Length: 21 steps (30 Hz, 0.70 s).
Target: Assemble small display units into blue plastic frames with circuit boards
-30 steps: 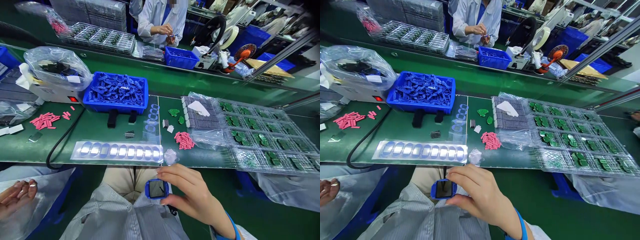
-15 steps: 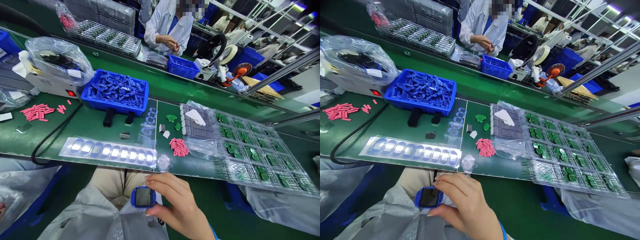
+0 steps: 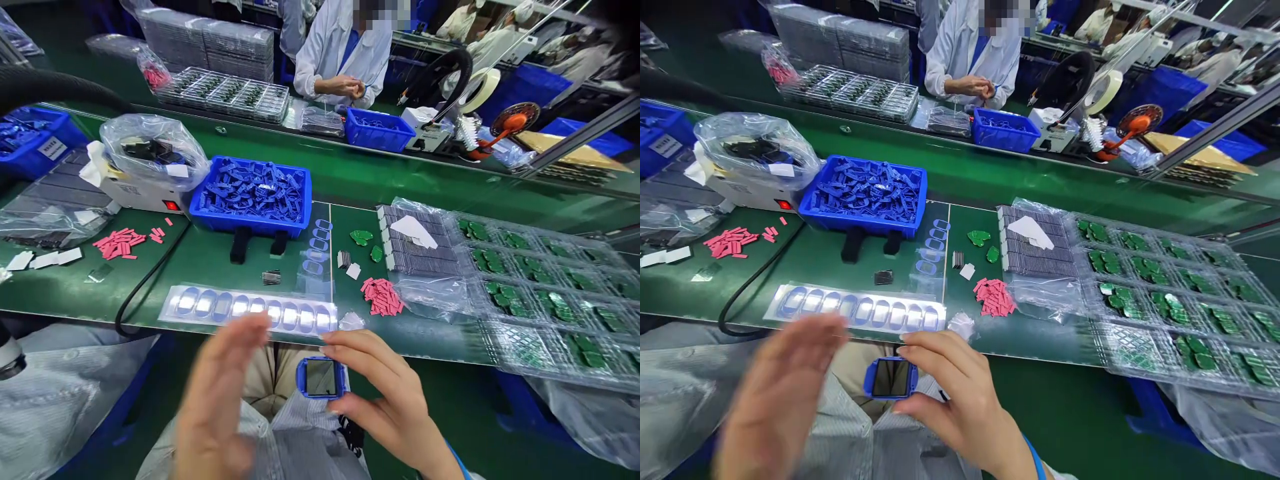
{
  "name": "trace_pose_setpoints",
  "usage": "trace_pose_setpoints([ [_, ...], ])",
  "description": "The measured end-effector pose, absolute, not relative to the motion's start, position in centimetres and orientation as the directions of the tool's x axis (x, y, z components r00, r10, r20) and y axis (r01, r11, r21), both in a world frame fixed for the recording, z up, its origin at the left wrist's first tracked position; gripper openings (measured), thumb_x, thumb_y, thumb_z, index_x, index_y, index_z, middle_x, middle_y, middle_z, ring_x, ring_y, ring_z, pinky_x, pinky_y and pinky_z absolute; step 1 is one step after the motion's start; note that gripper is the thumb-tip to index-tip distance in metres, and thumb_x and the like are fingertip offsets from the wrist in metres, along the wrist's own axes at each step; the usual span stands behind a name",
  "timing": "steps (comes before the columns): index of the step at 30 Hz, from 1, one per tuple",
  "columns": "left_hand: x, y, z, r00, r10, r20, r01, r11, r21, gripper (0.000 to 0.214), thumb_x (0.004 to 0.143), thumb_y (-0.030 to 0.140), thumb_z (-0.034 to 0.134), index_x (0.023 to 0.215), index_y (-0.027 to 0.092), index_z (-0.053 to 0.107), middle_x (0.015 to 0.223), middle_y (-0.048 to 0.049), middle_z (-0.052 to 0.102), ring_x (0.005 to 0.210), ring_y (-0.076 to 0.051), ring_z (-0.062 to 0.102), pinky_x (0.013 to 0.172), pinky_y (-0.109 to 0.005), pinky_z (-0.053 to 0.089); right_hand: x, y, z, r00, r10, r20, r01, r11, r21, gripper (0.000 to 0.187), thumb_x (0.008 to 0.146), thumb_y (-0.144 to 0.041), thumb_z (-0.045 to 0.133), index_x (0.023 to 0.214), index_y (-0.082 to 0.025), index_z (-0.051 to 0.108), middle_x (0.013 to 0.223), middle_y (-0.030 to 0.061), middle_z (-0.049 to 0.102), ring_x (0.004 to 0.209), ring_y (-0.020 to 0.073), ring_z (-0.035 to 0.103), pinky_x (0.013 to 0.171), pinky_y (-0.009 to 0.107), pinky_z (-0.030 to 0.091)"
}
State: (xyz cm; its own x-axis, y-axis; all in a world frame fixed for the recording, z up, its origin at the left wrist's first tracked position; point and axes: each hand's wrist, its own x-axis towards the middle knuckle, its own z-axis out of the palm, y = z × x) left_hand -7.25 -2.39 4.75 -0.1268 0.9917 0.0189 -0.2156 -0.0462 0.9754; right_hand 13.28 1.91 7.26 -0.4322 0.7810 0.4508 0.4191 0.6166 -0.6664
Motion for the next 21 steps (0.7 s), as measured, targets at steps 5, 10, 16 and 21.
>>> trace_pose_setpoints([
  [5,-4.4,-2.3,2.6,0.014,1.0,0.022,-0.227,-0.018,0.974,0.036,0.078,0.049,0.063,0.113,0.039,0.065,0.126,0.0023,0.065,0.121,-0.023,0.055,0.1,-0.03,0.047,10.7,1.5,7.2,-0.342,0.801,0.491,0.33,0.591,-0.736,0.035,0.089,-0.048,0.054,0.109,-0.02,0.06,0.094,0.0079,0.068,0.085,0.0188,0.065,0.071,0.031,0.056],
  [10,-3.8,-1.8,2.5,-0.093,0.988,-0.122,-0.468,0.065,0.882,0.034,0.069,0.051,0.072,0.098,0.034,0.072,0.109,0.0019,0.074,0.108,-0.02,0.064,0.092,-0.023,0.051,11.5,2.8,5.6,-0.346,0.791,0.504,0.369,0.609,-0.702,0.042,0.087,-0.056,0.05,0.103,-0.02,0.062,0.093,0.0071,0.069,0.086,0.0171,0.066,0.072,0.028,0.057],
  [16,-3.3,-0.8,4.5,0.082,0.875,-0.477,-0.775,0.357,0.522,0.035,0.061,0.046,0.079,0.091,0.028,0.076,0.088,0.0019,0.079,0.086,-0.016,0.072,0.079,-0.018,0.056,18.5,10.7,-0.6,-0.026,0.93,0.366,0.801,0.238,-0.549,0.044,0.084,-0.049,0.057,0.112,-0.015,0.06,0.101,0.0152,0.069,0.087,0.0264,0.066,0.071,0.042,0.054],
  [21,-3.5,-0.2,4.4,0.27,0.829,-0.489,-0.812,0.469,0.347,0.035,0.064,0.039,0.08,0.095,0.023,0.076,0.089,-0.0007,0.078,0.087,-0.015,0.071,0.08,-0.018,0.056,20.1,13.0,-3.6,-0.029,0.976,0.217,0.887,0.125,-0.444,0.03,0.086,-0.036,0.055,0.106,-0.016,0.064,0.091,0.0126,0.07,0.081,0.0274,0.066,0.07,0.042,0.052],
])
